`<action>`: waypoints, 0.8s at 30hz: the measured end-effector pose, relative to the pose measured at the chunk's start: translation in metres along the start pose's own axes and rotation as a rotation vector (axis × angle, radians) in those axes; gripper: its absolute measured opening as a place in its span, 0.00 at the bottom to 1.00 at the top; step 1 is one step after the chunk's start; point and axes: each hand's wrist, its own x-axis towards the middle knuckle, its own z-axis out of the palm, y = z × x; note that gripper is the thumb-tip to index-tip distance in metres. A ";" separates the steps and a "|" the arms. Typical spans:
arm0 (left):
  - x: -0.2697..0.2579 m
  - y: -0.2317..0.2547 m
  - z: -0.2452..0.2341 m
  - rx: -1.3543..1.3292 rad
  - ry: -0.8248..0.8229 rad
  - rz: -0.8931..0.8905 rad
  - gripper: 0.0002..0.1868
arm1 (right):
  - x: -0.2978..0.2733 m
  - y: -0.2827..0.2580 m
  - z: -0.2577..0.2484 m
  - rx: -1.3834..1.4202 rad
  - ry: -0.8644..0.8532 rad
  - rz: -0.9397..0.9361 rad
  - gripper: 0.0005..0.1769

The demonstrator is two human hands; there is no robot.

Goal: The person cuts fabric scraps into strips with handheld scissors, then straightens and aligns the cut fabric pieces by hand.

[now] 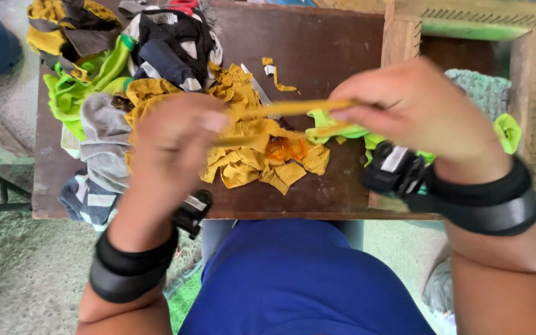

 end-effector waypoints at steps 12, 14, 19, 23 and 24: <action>-0.046 -0.030 -0.056 0.086 0.370 -0.146 0.10 | -0.050 0.058 -0.020 0.094 0.252 0.215 0.04; -0.013 -0.006 -0.018 0.139 0.186 -0.071 0.04 | -0.033 0.028 -0.003 0.038 0.160 0.173 0.06; 0.020 0.025 0.043 0.074 -0.137 0.152 0.29 | -0.006 -0.010 0.027 0.021 0.074 -0.169 0.10; 0.006 -0.001 0.041 0.041 -0.277 -0.048 0.15 | -0.009 -0.009 0.011 -0.071 0.052 -0.164 0.12; 0.001 -0.009 0.034 0.017 -0.190 -0.145 0.11 | -0.013 -0.006 0.004 -0.054 0.059 -0.032 0.15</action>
